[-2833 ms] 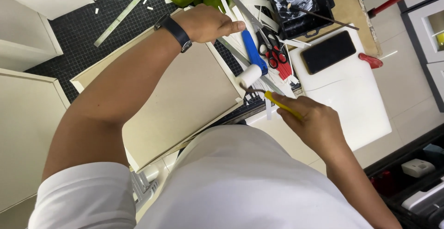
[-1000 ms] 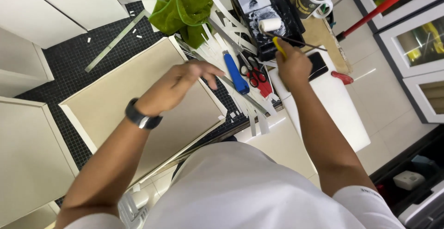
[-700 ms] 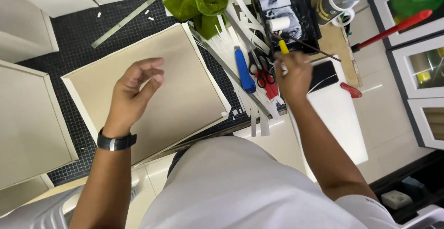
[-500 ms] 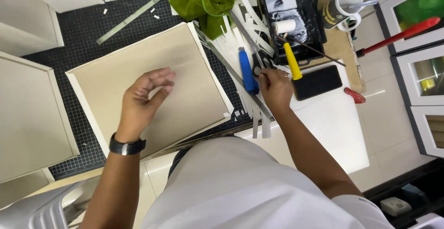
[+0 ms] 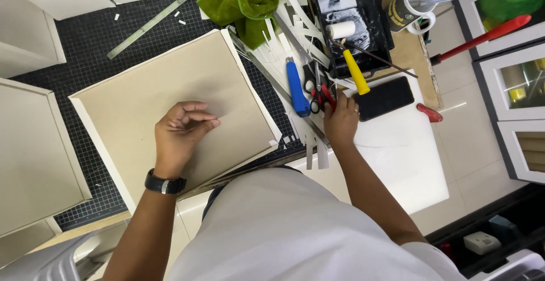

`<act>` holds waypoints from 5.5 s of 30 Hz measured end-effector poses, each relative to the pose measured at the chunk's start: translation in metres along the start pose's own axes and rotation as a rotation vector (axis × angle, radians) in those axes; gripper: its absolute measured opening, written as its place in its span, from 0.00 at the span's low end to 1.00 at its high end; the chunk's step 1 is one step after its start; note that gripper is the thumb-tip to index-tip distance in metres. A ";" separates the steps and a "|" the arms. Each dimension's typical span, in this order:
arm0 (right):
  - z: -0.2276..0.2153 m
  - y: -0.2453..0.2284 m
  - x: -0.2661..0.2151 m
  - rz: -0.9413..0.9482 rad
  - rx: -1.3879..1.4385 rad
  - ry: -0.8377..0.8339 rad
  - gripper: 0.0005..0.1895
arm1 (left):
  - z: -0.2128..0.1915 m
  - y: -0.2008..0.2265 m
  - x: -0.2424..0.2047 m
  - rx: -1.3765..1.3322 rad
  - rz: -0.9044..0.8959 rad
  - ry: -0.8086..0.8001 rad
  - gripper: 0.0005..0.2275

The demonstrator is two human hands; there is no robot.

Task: Applying adhesive to wooden boards with a roller and attaching laminate sheets, then smoothing them with a scraper.

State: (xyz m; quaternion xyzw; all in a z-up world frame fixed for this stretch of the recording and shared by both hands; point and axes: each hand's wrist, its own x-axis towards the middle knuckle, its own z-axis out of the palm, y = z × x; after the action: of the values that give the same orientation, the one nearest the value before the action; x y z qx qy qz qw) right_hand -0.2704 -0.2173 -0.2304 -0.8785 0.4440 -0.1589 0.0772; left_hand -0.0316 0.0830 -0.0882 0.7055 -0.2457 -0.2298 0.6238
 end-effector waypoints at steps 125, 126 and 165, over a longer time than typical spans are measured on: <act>-0.033 -0.114 -0.158 -0.020 0.922 0.127 0.20 | 0.004 -0.070 0.028 0.962 0.543 -0.252 0.17; -0.044 -0.127 -0.155 -0.082 0.895 0.128 0.23 | 0.002 -0.067 0.034 0.984 0.549 -0.252 0.16; -0.054 -0.172 -0.003 0.887 1.788 -0.610 0.16 | -0.141 -0.001 0.018 0.849 -0.161 0.185 0.36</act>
State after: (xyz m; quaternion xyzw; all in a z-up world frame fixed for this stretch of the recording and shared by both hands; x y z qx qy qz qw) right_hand -0.1612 -0.1124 -0.1326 -0.2621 0.4089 -0.1584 0.8596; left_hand 0.0714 0.1800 -0.0735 0.9337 -0.2057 -0.0924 0.2782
